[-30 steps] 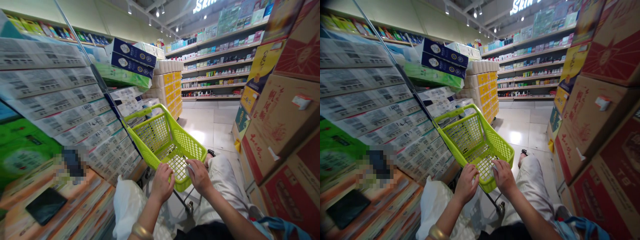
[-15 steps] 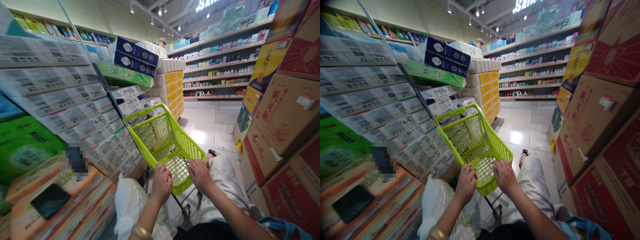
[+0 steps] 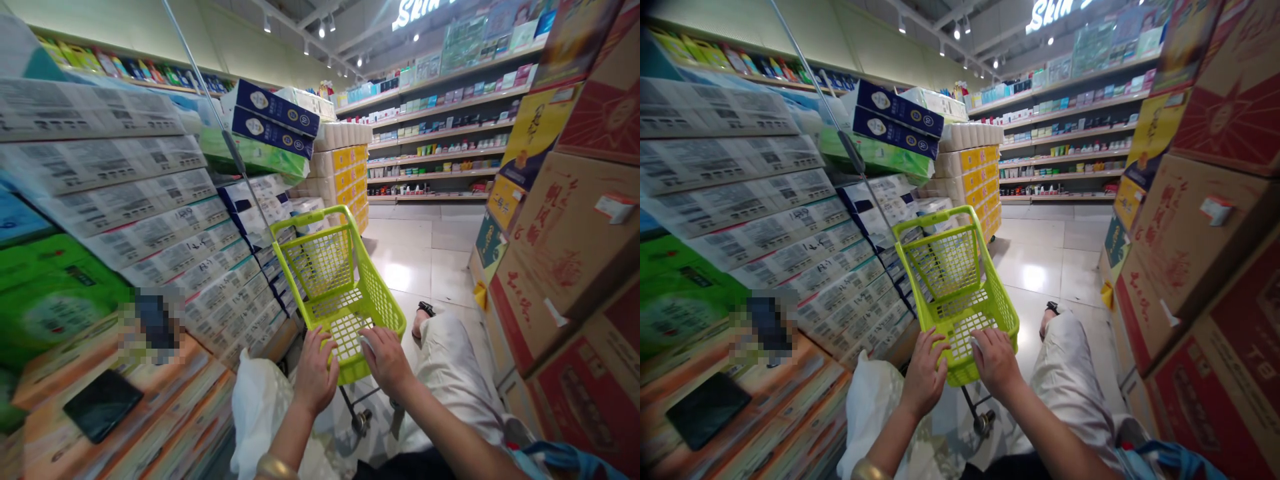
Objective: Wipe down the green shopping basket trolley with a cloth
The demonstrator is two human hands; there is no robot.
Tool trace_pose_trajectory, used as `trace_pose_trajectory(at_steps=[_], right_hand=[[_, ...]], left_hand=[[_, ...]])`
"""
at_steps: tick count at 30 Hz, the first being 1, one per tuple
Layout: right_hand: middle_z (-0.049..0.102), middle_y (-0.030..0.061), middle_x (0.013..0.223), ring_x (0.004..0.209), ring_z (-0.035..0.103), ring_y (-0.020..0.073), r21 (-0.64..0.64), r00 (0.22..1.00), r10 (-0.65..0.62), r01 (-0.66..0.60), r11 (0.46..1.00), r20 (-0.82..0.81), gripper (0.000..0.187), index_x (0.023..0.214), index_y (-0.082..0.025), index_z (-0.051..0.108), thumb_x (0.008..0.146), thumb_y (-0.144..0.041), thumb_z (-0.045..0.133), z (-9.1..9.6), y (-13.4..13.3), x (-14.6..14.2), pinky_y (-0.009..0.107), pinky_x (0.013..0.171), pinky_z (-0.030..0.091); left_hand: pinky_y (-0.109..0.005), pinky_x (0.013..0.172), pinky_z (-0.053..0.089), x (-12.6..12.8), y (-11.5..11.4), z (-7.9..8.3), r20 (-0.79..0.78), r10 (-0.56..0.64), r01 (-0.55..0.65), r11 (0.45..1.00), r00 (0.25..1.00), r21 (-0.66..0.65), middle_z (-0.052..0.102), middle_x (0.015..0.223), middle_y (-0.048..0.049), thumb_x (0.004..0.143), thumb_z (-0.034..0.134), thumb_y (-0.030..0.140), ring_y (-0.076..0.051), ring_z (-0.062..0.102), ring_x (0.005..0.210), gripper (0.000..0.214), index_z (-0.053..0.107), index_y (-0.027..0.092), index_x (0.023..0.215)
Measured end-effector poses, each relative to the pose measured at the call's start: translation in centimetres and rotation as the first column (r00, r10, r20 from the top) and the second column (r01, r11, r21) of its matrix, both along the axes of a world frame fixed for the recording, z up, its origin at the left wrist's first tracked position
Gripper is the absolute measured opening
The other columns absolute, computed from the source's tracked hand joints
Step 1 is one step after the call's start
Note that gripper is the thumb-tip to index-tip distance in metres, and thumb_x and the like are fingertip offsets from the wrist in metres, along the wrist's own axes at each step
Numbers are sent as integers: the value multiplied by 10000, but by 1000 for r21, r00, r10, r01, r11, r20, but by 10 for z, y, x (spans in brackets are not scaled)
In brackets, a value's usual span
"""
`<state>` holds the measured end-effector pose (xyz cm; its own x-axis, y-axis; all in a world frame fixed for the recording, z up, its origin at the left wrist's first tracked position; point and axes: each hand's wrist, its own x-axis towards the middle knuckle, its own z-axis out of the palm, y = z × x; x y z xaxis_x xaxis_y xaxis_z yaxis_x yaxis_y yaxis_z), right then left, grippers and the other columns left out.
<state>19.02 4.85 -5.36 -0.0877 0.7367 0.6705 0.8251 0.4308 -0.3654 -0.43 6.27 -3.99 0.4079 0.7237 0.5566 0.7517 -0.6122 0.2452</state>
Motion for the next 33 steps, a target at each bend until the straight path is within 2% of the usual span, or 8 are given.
trace_pose_trajectory(at_steps=[5,10,17,20,25,27,30,33], right_hand=[[610,62,868,850,532,199,1,1000,-19,19,1000,11,261,1041,-187,622,973,-253,379,1,3,-3,318,776,369],[622,57,864,821,529,209,-79,995,-92,95,992,43,220,1024,-204,627,937,-211,426,10,6,-22,327,764,347],[644,32,877,823,543,192,-141,994,12,3,990,108,167,1012,-213,621,920,-206,482,18,6,-59,332,786,320],[654,35,894,852,548,193,-95,996,-35,43,995,82,186,1052,-218,615,945,-233,463,12,5,-40,349,846,296],[660,53,945,905,551,203,12,981,-192,192,981,40,220,1097,-203,605,968,-256,434,-1,7,16,358,875,275],[656,61,958,930,551,206,44,972,-234,233,971,13,232,1096,-193,604,972,-250,417,-3,8,22,361,888,275],[644,58,901,892,544,206,43,979,-202,203,978,-19,236,1053,-186,618,966,-239,405,-1,6,0,352,872,296],[636,41,853,821,531,198,14,999,-51,51,999,5,222,1039,-203,622,949,-227,421,2,1,-42,343,849,312]], left_hand=[[-621,1086,335,5,-9,-12,20,40,-40,999,999,2,565,1153,-110,752,592,247,-339,424,1284,335,556,221,1084],[-554,1030,428,5,0,-19,45,50,-49,999,998,-14,563,1111,-108,747,602,226,-326,444,1273,369,501,209,1101],[-535,1020,441,-4,7,-25,-14,13,-12,999,1000,33,570,1146,-137,798,557,270,-324,444,1282,409,464,178,1186],[-536,1007,452,-5,7,-24,-47,26,-25,999,999,29,583,1106,-118,798,594,297,-328,456,1270,370,488,195,1138],[-525,1032,437,1,2,-19,-10,41,-41,999,999,-15,573,1068,-96,766,624,243,-321,443,1273,328,508,212,1071],[-524,1034,437,4,1,-18,3,40,-40,999,999,-15,565,1056,-95,758,623,228,-320,436,1271,323,510,209,1060],[-527,1022,450,5,-1,-18,10,44,-44,999,999,5,551,1054,-95,749,621,220,-320,428,1268,328,511,200,1057],[-524,1010,464,5,-1,-20,8,42,-42,998,999,42,547,1037,-96,771,563,181,-313,435,1259,303,507,188,1069]])
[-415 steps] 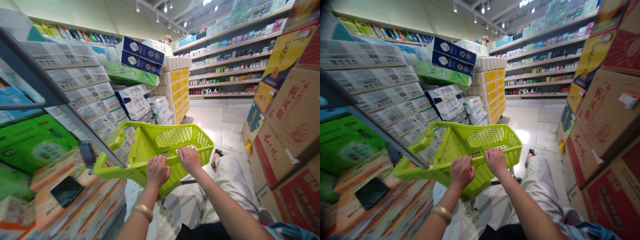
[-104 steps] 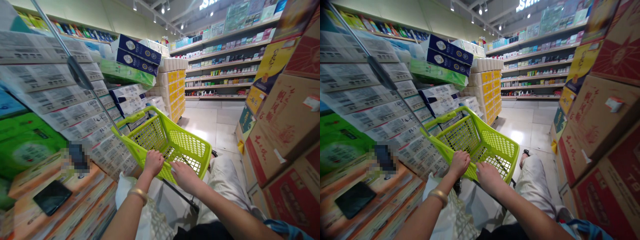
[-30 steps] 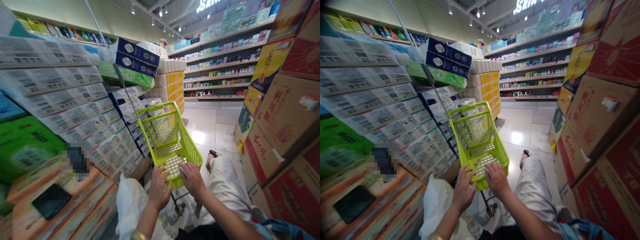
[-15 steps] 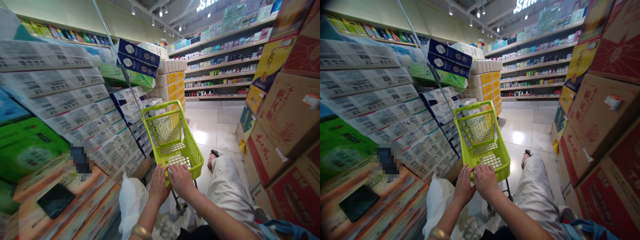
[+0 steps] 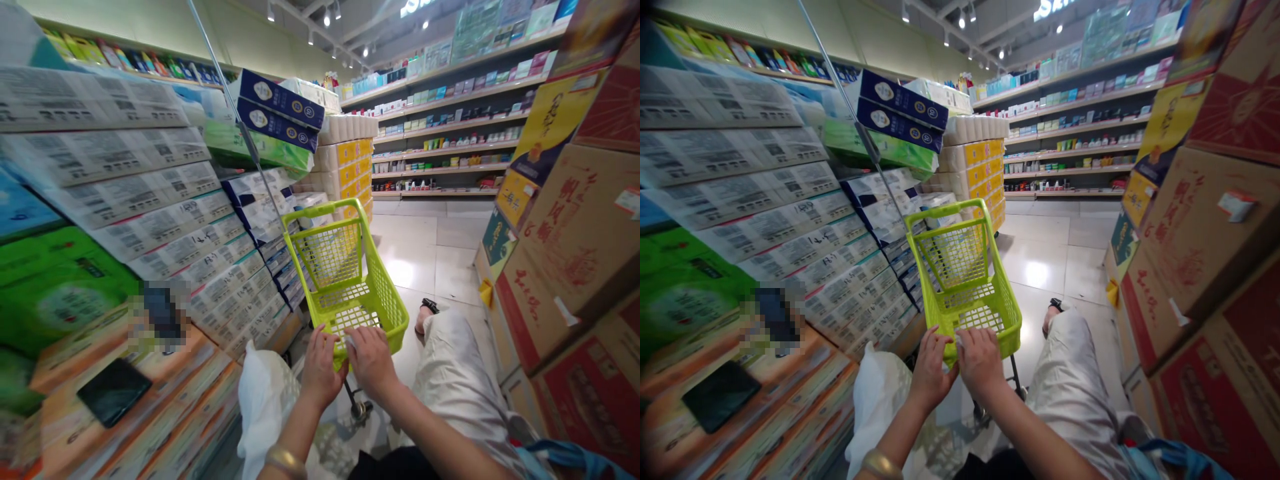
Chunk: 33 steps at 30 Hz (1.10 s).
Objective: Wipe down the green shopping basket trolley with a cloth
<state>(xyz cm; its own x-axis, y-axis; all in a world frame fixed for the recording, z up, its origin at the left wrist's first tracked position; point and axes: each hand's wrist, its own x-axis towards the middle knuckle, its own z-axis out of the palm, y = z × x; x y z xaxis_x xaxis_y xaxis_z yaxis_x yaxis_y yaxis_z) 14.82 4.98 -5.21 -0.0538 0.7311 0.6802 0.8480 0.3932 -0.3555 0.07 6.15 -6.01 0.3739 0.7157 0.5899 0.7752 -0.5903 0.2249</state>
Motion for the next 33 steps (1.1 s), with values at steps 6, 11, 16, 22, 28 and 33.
trace_pose_trajectory(at_steps=[6,11,16,22,28,33], right_hand=[[654,34,871,825,550,190,5,998,51,-51,999,23,221,1095,-214,604,943,-232,443,-2,-2,-8,350,879,300],[668,55,926,890,572,199,81,988,-153,154,985,-16,232,1096,-190,600,964,-244,417,-4,4,60,359,895,291],[650,61,900,887,561,208,37,979,-197,199,979,-52,237,1060,-180,617,936,-201,417,-2,6,53,366,898,301],[616,36,841,814,528,195,2,997,70,-70,998,-36,228,1040,-207,626,901,-174,448,1,-4,-9,352,852,339],[600,76,1017,976,530,207,159,989,43,-21,987,-141,364,1137,-193,582,844,-69,405,-3,-2,34,350,883,397],[589,88,1015,956,532,231,126,980,-134,153,980,-150,335,1092,-202,606,826,-105,428,-5,4,59,388,869,406]], left_hand=[[-506,996,481,-3,-2,2,-13,-1,2,1000,1000,31,559,1014,-99,771,563,176,-307,451,1241,297,511,175,1064],[-506,1005,471,1,-3,5,5,11,-11,1000,1000,2,555,1015,-86,731,642,213,-313,438,1243,323,524,193,1032],[-502,1005,470,5,-4,5,31,26,-26,1000,999,-15,536,1003,-83,708,647,194,-316,438,1238,309,537,197,996],[-503,988,480,-1,-4,6,22,9,-10,1000,1000,10,539,988,-87,747,627,262,-317,458,1219,278,539,192,1001],[-497,991,478,-3,-4,5,19,28,-28,1000,999,-1,546,992,-80,715,652,226,-313,451,1231,294,550,203,989],[-498,1007,468,2,-4,3,40,35,-35,999,999,-21,542,1001,-77,694,657,191,-310,439,1245,314,554,207,990]])
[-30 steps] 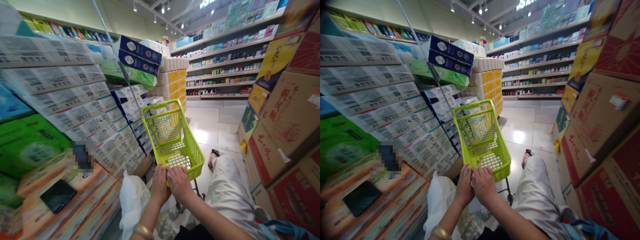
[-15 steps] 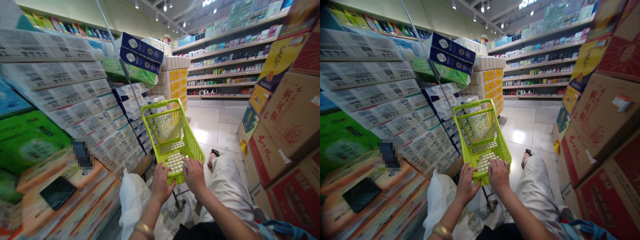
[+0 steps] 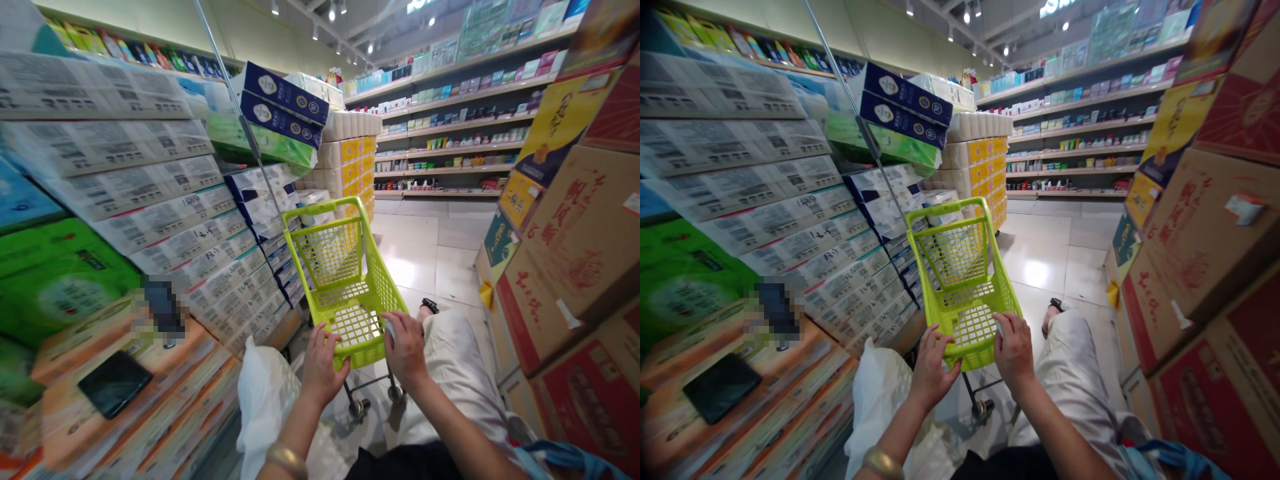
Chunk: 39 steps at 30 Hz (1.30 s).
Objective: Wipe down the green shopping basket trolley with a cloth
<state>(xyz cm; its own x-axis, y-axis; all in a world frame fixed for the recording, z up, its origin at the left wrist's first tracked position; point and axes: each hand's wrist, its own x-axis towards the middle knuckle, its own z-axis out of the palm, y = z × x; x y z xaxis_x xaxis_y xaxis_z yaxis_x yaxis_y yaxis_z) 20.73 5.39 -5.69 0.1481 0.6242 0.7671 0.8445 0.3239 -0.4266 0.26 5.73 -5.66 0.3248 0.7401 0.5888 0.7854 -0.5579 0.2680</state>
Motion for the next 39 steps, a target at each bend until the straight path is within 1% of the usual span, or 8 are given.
trace_pose_trajectory(at_steps=[8,11,17,20,25,28,35,39], right_hand=[[632,63,962,899,549,207,-167,959,261,-242,956,107,277,1123,-187,566,860,-178,480,9,-14,-71,353,854,371],[628,70,984,922,558,200,-128,966,246,-235,964,77,250,1094,-174,546,867,-153,445,5,-14,-60,350,865,379],[601,92,1048,998,547,223,-5,999,37,-37,999,28,208,1084,-184,583,924,-224,455,-4,-8,-8,374,885,403],[602,89,1037,980,550,220,-5,998,52,-52,999,24,243,1107,-192,604,922,-209,447,-4,-10,-15,380,880,421],[604,99,1066,998,542,224,-82,963,252,-244,966,98,346,1177,-173,580,867,-134,431,0,-17,-62,386,894,429],[602,102,1098,1009,543,222,-90,941,315,-305,948,126,405,1231,-169,542,852,-106,415,-1,-18,-66,376,888,438],[594,109,1110,1068,539,241,3,996,90,-91,996,28,324,1232,-192,517,922,-193,423,-12,-11,-2,429,921,434],[593,112,1090,1049,533,244,-30,999,47,-47,998,9,321,1194,-179,554,907,-157,409,-9,-12,-15,434,922,430]], left_hand=[[-499,1001,470,-2,1,0,9,-39,39,999,999,26,549,976,-84,742,587,202,-306,449,1242,270,558,195,1010],[-506,992,476,-4,0,1,8,-31,31,999,999,12,548,983,-81,743,613,236,-313,449,1246,253,559,206,988],[-504,1000,475,-1,-2,3,11,-7,7,1000,1000,-20,538,999,-73,696,656,196,-316,444,1250,296,553,213,974],[-499,1000,475,1,-2,3,13,-2,2,1000,1000,-12,537,994,-74,693,655,190,-315,442,1249,305,555,209,981],[-493,988,482,-2,-2,1,1,-15,15,999,1000,36,543,989,-84,741,620,233,-313,455,1235,275,558,195,1007],[-494,979,488,-5,-2,1,-6,-22,23,999,1000,42,549,979,-84,750,618,247,-310,462,1228,278,554,194,1015],[-493,995,479,-2,-4,4,12,-8,8,1000,1000,-2,551,983,-69,695,654,196,-306,457,1242,287,561,215,966],[-500,993,479,1,-3,4,19,-2,2,1000,1000,-4,547,975,-70,691,653,186,-310,458,1238,283,566,212,959]])
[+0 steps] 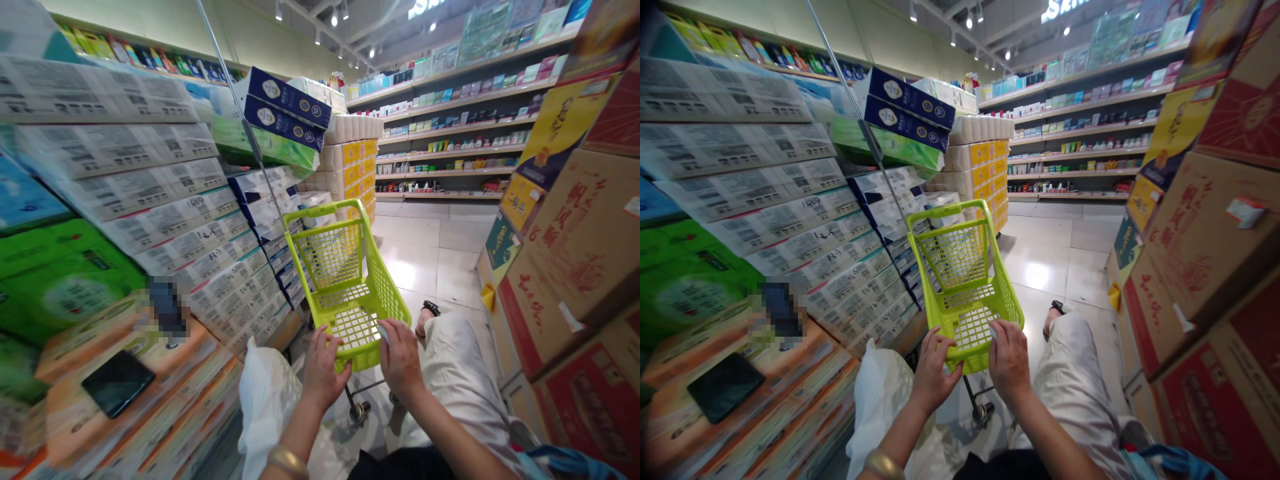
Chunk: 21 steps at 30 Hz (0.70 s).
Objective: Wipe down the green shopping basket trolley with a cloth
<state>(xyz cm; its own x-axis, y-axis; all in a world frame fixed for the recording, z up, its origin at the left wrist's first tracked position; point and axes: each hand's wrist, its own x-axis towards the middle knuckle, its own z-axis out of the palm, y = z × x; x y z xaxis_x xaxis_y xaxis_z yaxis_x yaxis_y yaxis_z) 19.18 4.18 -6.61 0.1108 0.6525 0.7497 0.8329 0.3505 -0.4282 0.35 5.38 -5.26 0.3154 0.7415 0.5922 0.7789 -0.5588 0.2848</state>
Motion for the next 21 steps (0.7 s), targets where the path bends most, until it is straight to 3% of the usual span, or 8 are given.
trace_pose_trajectory(at_steps=[4,7,11,16,19,21], right_hand=[[615,94,1056,999,548,217,-45,972,224,-222,974,67,406,1214,-196,564,857,-92,402,8,-9,-50,391,903,446],[621,91,1085,997,550,208,-50,939,328,-324,945,108,428,1244,-191,551,846,-97,424,12,-13,-64,371,896,455],[617,82,1062,1006,553,204,-10,967,241,-241,971,84,403,1224,-200,559,869,-86,406,6,-10,-30,374,907,445],[597,96,1097,1056,538,231,-8,997,69,-69,998,23,329,1207,-197,558,914,-164,415,-3,-1,17,413,923,429],[597,94,1068,1040,534,241,-7,1000,11,-11,1000,1,333,1183,-201,577,899,-155,409,-1,-1,9,431,921,423],[598,93,1049,1020,535,237,-13,999,46,-46,999,4,359,1175,-197,584,876,-119,403,3,-3,-10,428,921,422]], left_hand=[[-500,985,486,-2,1,-3,-2,-18,18,999,1000,31,552,971,-79,734,613,182,-305,465,1235,251,574,205,980],[-494,984,489,-5,1,-4,-9,-26,26,999,1000,43,550,972,-82,749,590,163,-300,472,1230,248,575,197,995],[-506,981,487,-7,-1,-2,-19,-15,16,1000,1000,15,547,974,-74,720,652,222,-316,462,1230,257,568,207,963],[-500,985,483,-3,-3,2,-2,-7,7,1000,1000,-1,544,971,-59,690,658,176,-306,461,1239,266,562,228,932],[-507,980,482,-1,-3,2,2,-7,7,1000,1000,-10,537,973,-60,690,653,170,-312,458,1237,265,559,226,931],[-508,978,481,-1,-2,1,1,-4,4,1000,1000,-9,532,972,-63,695,649,174,-316,458,1231,258,557,221,932]])
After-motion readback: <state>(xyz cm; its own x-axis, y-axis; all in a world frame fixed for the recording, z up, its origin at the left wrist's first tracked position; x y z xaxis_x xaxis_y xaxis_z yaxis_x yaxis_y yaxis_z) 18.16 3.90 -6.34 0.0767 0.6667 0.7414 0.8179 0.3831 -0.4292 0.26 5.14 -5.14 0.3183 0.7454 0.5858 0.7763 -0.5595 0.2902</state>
